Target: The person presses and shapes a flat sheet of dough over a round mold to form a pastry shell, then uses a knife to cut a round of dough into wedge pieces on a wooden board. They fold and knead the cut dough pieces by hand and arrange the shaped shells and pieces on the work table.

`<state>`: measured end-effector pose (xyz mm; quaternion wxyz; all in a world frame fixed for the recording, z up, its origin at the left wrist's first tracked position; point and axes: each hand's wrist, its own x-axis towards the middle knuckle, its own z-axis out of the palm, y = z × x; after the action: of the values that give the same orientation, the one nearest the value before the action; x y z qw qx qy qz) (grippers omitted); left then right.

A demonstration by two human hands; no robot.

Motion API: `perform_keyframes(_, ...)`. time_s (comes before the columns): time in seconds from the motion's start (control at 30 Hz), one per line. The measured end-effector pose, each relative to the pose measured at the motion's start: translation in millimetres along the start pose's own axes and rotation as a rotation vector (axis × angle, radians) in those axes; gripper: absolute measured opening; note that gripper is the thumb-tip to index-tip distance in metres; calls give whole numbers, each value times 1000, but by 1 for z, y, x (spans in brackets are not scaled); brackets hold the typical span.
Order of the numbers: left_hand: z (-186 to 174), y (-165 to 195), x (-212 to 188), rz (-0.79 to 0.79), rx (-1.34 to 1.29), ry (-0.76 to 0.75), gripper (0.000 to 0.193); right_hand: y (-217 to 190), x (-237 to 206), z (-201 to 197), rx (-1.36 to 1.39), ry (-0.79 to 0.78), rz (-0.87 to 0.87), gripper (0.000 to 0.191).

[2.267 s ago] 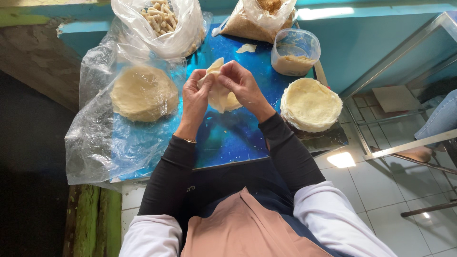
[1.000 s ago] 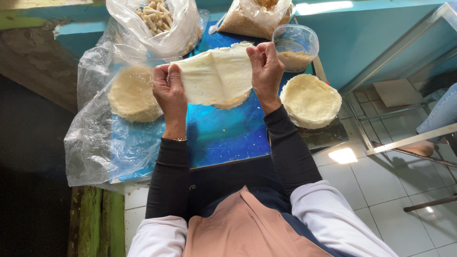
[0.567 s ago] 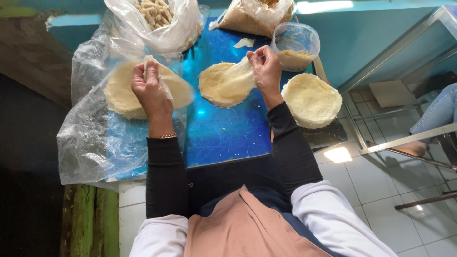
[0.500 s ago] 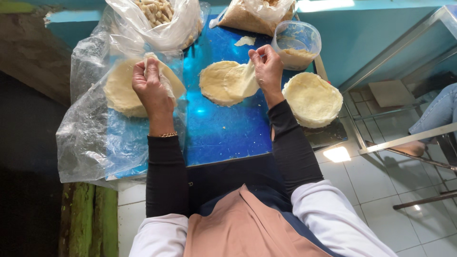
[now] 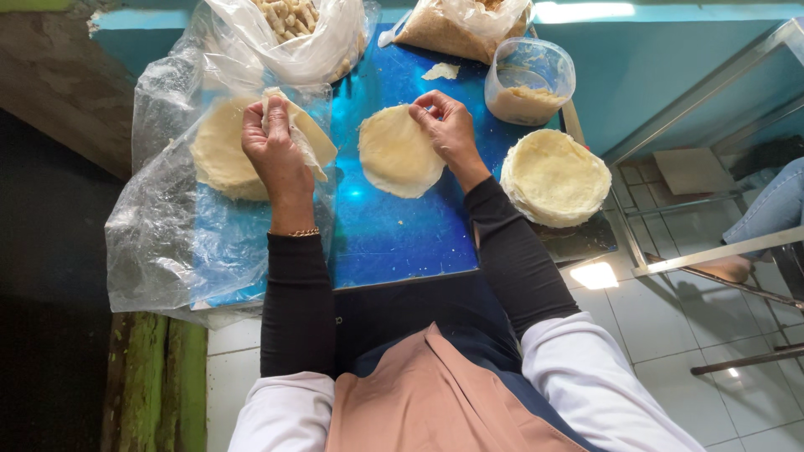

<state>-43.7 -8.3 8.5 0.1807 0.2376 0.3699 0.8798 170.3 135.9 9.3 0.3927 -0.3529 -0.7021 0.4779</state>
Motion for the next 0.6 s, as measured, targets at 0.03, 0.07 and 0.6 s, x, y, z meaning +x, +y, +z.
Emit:
perform_keyframes(0.03,0,0,0,-2,4,-2,13,3,1,1,-236,80,-9,13)
perform_keyframes(0.07,1,0,-1,-3,6,-3,14,5,1,0,-248,88,-26,13)
perform_keyframes(0.6,8,6,-6,10,86,0,14,26,17,3,-246,173,-171,10)
